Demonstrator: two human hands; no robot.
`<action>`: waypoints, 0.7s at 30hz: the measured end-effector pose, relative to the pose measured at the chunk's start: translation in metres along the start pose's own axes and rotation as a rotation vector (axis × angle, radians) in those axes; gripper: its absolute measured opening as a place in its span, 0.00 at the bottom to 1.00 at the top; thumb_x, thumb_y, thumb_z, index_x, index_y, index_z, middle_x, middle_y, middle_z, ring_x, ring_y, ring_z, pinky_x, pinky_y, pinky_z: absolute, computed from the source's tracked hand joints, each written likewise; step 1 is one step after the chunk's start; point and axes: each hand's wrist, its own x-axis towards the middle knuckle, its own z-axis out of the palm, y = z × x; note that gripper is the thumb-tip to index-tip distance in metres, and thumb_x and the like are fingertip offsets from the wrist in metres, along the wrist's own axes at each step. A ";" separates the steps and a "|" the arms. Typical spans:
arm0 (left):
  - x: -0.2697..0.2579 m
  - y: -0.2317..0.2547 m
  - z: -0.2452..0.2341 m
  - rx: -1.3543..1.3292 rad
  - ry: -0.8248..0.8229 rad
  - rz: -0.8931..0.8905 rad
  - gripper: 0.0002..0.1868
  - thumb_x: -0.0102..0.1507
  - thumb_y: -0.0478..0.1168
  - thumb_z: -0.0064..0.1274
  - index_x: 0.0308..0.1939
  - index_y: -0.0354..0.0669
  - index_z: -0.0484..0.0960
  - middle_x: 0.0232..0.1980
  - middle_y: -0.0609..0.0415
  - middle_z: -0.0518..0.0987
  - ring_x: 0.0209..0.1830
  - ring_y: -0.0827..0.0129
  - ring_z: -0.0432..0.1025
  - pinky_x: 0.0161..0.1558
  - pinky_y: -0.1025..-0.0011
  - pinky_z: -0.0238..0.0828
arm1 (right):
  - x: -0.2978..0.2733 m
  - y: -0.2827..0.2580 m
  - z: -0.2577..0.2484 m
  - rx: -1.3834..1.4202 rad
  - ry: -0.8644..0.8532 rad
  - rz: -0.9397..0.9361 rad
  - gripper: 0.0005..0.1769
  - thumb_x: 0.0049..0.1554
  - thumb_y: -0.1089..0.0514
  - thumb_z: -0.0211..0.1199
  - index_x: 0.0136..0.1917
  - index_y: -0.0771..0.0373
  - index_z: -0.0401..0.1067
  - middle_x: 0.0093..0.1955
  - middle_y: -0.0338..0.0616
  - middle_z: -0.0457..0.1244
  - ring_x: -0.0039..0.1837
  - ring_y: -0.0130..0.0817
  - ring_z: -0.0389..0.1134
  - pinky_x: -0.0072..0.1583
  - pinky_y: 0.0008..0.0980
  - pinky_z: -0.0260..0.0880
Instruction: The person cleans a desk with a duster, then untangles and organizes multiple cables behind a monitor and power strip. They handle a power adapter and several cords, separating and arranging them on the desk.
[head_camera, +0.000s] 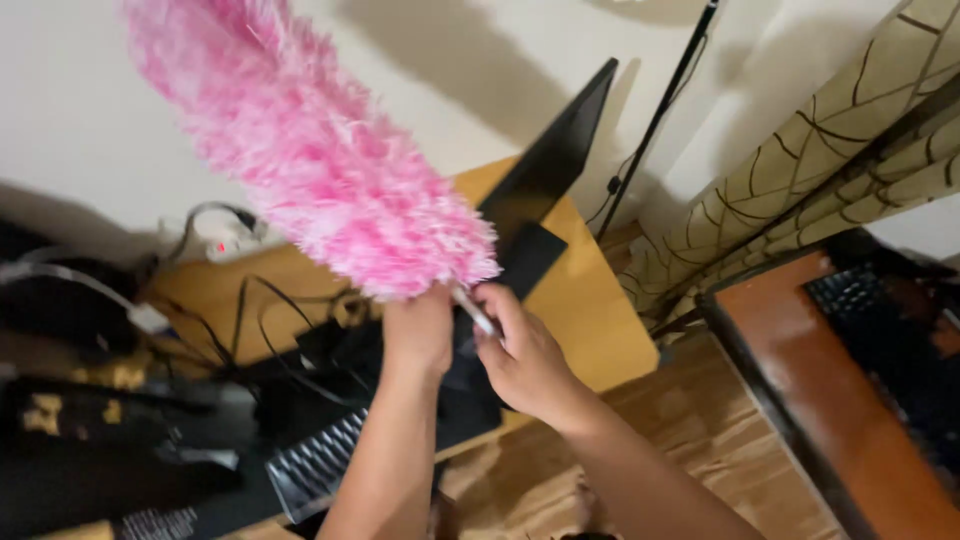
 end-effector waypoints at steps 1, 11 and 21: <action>-0.015 -0.006 0.017 0.185 0.053 0.004 0.11 0.66 0.35 0.47 0.48 0.34 0.80 0.46 0.45 0.83 0.46 0.60 0.77 0.46 0.59 0.75 | -0.011 0.015 -0.010 -0.036 0.070 -0.121 0.32 0.58 0.71 0.57 0.74 0.63 0.56 0.58 0.58 0.66 0.58 0.52 0.70 0.56 0.43 0.71; -0.045 -0.187 0.112 0.954 -0.364 -0.082 0.24 0.59 0.48 0.57 0.58 0.47 0.80 0.60 0.40 0.77 0.59 0.50 0.73 0.61 0.59 0.70 | -0.220 0.272 -0.160 -0.348 0.024 0.619 0.18 0.64 0.53 0.50 0.63 0.63 0.67 0.54 0.61 0.68 0.55 0.55 0.69 0.59 0.51 0.67; -0.013 -0.245 0.102 1.546 -0.316 -0.292 0.34 0.64 0.48 0.50 0.73 0.45 0.63 0.80 0.50 0.51 0.82 0.55 0.40 0.77 0.46 0.35 | -0.103 0.422 -0.213 -0.668 -0.173 0.433 0.12 0.56 0.53 0.56 0.48 0.60 0.76 0.52 0.60 0.69 0.59 0.60 0.70 0.59 0.55 0.70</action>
